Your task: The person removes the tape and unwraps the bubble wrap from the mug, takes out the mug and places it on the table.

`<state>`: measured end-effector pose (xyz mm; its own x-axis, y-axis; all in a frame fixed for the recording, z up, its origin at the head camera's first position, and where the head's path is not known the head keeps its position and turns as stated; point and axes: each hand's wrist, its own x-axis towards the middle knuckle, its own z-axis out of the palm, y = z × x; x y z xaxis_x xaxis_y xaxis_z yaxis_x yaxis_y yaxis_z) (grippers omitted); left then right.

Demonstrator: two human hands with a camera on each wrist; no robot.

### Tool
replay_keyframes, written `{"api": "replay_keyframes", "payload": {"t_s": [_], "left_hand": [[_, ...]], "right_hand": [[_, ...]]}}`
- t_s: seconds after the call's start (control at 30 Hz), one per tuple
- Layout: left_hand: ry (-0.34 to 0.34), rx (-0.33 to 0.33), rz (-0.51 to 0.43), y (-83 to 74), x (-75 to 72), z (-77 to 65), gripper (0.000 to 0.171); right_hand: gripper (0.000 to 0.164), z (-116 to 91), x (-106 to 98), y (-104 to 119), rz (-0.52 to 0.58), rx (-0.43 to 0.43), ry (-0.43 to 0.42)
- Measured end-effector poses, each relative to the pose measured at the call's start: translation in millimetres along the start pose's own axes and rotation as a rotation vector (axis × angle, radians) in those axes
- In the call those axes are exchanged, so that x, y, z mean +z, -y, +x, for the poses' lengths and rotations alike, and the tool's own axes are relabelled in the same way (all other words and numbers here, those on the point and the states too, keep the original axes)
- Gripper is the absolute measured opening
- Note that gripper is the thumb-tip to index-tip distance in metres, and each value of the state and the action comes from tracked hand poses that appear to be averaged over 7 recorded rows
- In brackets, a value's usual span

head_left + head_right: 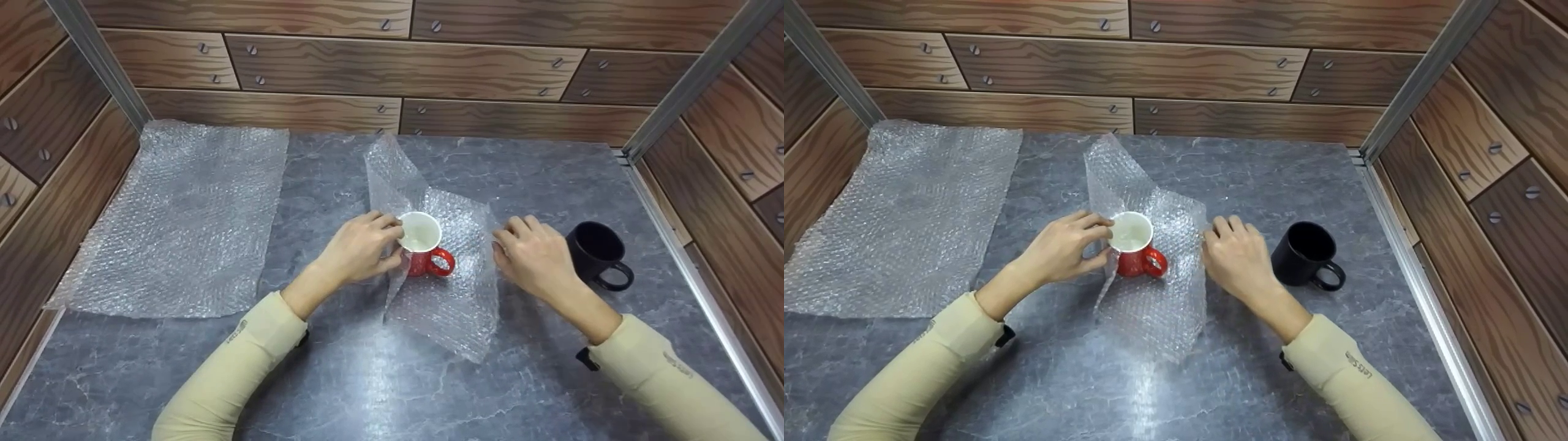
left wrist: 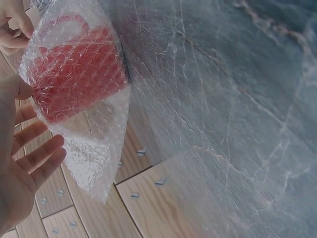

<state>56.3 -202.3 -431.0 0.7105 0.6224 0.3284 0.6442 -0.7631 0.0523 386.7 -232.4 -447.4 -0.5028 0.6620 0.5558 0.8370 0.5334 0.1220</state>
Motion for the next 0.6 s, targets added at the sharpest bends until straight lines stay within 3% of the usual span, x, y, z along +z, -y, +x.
{"api": "replay_keyframes", "payload": {"t_s": [0.6], "left_hand": [[-0.015, 0.004, -0.010, 1.1, 2.0, -0.5, 0.021]], "right_hand": [[0.023, -9.5, 3.4, -4.4, -0.098, 0.039, 0.151]]}}
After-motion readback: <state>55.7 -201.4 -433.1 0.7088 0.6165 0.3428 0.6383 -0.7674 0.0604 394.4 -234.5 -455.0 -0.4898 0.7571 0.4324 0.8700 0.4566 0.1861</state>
